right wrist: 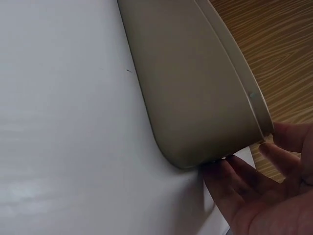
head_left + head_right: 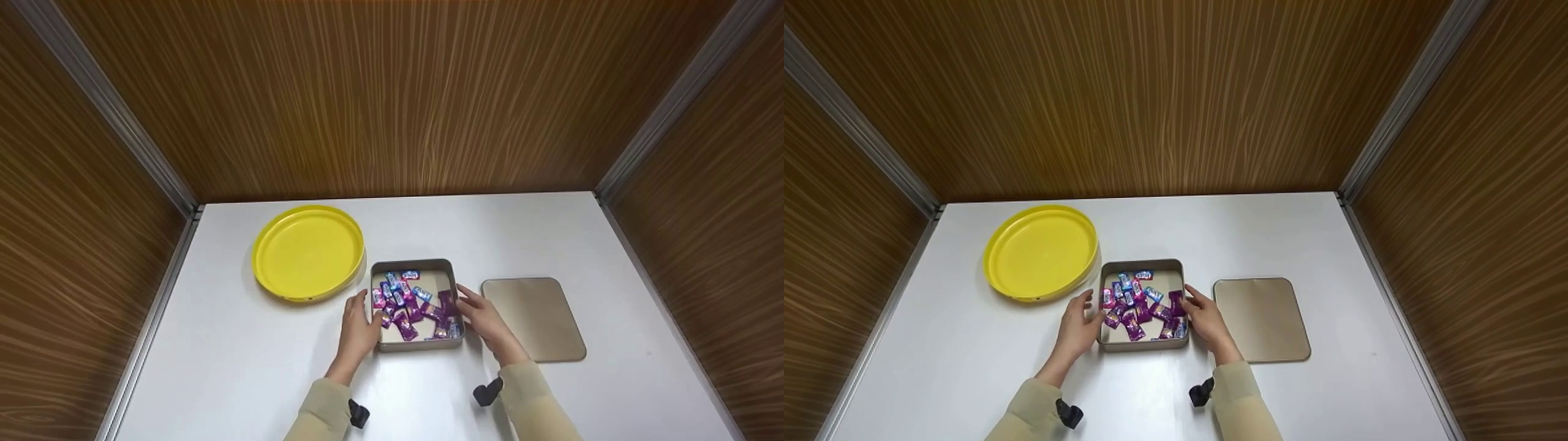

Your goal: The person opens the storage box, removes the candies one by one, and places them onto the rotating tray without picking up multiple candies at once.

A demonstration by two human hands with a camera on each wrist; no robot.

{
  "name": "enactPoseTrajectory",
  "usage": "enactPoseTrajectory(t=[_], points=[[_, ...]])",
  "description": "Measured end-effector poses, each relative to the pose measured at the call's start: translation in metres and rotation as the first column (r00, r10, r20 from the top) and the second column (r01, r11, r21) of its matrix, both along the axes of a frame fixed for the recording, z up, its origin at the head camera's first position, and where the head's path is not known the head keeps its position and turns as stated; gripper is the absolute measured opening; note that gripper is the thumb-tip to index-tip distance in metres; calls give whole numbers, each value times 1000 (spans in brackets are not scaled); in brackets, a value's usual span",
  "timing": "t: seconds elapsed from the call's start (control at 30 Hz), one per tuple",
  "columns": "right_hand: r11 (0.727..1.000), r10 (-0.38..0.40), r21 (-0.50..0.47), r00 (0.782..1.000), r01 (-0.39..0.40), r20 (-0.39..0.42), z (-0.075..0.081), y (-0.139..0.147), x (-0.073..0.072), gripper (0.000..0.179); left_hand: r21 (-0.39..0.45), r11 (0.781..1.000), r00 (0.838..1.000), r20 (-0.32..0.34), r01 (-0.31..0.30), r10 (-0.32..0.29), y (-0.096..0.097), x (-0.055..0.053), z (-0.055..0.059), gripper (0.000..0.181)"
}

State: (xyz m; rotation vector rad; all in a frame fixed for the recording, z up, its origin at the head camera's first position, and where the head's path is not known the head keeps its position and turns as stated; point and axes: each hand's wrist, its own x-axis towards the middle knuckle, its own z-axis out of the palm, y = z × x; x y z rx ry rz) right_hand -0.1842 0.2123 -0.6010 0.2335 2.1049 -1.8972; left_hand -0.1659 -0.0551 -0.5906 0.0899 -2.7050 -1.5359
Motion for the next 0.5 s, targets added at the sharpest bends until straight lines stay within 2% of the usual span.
enactPoseTrajectory(t=[0.07, 0.17, 0.23, 0.33, 0.4, 0.5], points=[[1000, -9, -3, 1000, 9, -4, 0, -1, 0, 50, -63, 998, 996, -87, -5, 0, 5, 2, 5, 55], [1000, -20, -11, 1000, 20, -4, -1, -1, 0, 50, -153, 988, 975, -216, 13, -46, 14, 4, 9, 55], [1000, -21, -15, 1000, 21, -8, -2, -1, 0, 49, -209, 977, 963, -250, 48, -101, 20, 4, 12, 54], [999, -24, -24, 1000, 24, -5, -3, 0, -1, 49, -260, 956, 963, -196, 133, -187, 30, 3, 15, 55], [1000, -16, -18, 1000, 16, -8, -4, 1, -1, 49, -277, 941, 966, -113, 194, -232, 36, 2, 17, 59], [1000, -13, 0, 1000, 13, 0, -5, 3, 1, 49, -315, 913, 961, -15, 258, -277, 45, -1, 17, 64]])
